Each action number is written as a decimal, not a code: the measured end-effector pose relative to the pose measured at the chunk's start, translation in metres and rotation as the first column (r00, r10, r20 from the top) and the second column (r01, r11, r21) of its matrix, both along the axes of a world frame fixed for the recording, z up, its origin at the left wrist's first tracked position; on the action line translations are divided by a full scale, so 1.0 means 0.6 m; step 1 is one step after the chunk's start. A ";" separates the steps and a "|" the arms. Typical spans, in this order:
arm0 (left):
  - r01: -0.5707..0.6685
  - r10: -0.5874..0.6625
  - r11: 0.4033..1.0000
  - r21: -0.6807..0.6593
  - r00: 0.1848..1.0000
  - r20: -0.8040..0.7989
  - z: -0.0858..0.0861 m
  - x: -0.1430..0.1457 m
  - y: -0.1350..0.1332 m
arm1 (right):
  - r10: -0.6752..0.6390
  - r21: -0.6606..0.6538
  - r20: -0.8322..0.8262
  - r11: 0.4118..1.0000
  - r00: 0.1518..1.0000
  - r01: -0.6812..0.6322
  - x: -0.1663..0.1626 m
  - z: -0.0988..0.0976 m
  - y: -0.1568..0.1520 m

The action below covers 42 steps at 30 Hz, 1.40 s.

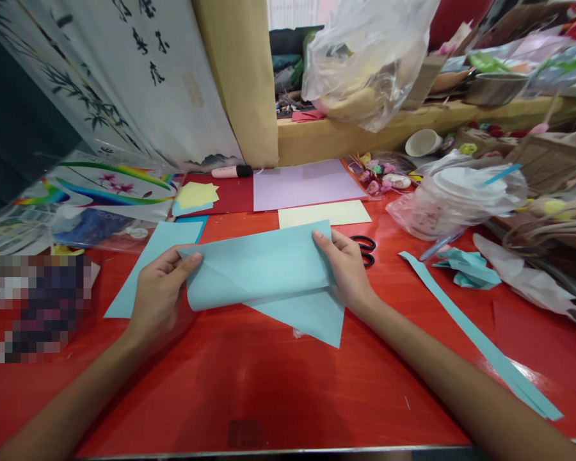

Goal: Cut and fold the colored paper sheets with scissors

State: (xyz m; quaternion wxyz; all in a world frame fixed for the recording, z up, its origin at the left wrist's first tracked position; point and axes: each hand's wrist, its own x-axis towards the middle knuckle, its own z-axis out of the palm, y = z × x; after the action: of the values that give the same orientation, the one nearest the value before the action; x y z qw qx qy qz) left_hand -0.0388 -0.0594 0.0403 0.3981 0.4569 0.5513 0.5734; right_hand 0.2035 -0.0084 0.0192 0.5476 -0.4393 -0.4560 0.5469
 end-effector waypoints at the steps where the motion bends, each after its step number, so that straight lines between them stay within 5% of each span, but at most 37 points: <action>1: -0.004 0.004 1.000 0.000 1.000 -0.003 0.000 0.000 0.000 | 0.002 0.005 -0.004 1.000 1.000 -0.002 0.000 0.000 0.000; 21: 0.004 -0.004 1.000 -0.001 1.000 -0.016 -0.005 -0.003 0.003 | 0.014 0.022 -0.049 1.000 0.999 -0.012 0.001 -0.003 0.001; 33: 0.001 -0.002 1.000 -0.008 0.987 -0.163 -0.014 -0.008 0.008 | -0.020 -0.022 0.080 1.000 0.997 0.022 0.000 -0.019 0.006; 38: 0.035 -0.060 0.997 -0.072 0.922 -0.382 -0.026 -0.022 0.020 | 0.013 -0.056 0.208 0.998 0.978 -0.001 0.007 -0.022 0.012; 42: 0.096 -0.147 0.989 -0.113 0.735 -0.662 -0.034 -0.026 0.027 | 0.081 -0.070 0.364 0.996 0.928 -0.060 0.014 -0.026 0.021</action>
State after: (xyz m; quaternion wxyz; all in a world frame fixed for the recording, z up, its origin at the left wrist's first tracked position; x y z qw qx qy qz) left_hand -0.0544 -0.0429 0.0201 0.2269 0.6524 0.6462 0.3246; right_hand 0.2118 0.0044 0.0034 0.4202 -0.5324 -0.5496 0.4877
